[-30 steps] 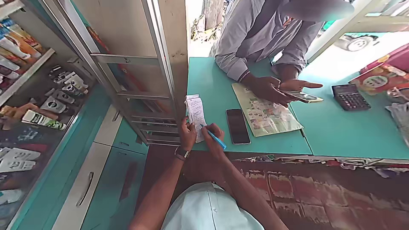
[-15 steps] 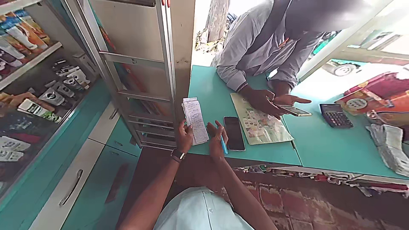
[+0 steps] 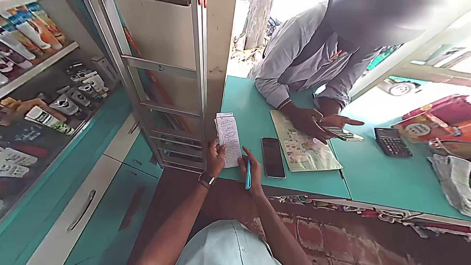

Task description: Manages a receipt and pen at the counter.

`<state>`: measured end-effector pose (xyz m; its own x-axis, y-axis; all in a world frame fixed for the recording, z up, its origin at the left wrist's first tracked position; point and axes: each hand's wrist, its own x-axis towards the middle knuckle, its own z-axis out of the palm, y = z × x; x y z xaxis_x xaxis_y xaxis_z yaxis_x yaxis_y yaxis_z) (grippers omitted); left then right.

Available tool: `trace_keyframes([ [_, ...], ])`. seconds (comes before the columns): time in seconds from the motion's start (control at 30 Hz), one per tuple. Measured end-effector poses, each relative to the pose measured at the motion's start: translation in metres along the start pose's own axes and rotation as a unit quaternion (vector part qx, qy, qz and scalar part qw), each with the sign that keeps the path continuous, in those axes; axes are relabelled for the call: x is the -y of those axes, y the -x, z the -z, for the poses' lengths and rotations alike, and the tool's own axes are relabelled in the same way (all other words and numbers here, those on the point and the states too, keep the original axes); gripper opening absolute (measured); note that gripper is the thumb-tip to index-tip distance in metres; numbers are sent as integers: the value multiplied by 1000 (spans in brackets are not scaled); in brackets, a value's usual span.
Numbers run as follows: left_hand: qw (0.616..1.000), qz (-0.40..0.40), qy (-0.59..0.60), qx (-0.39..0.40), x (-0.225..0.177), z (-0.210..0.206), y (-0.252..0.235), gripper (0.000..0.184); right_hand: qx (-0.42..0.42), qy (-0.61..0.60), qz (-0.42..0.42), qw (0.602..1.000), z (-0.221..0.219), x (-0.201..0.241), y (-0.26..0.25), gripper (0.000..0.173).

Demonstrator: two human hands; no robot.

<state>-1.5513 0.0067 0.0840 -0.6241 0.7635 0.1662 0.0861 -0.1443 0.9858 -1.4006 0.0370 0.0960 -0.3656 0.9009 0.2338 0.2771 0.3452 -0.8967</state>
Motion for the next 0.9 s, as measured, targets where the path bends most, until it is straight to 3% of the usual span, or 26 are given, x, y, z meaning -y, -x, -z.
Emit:
trace_keyframes([
  [0.43,1000,-7,-21,2,-2,-1,4,40,5,7,37,999,0,-7,3,42],
  [0.67,995,1,92,25,-1,0,5,44,8,22,46,999,0,-7,4,40],
  [0.9,994,1,107,26,0,0,4,46,10,21,41,999,0,-6,3,40],
])
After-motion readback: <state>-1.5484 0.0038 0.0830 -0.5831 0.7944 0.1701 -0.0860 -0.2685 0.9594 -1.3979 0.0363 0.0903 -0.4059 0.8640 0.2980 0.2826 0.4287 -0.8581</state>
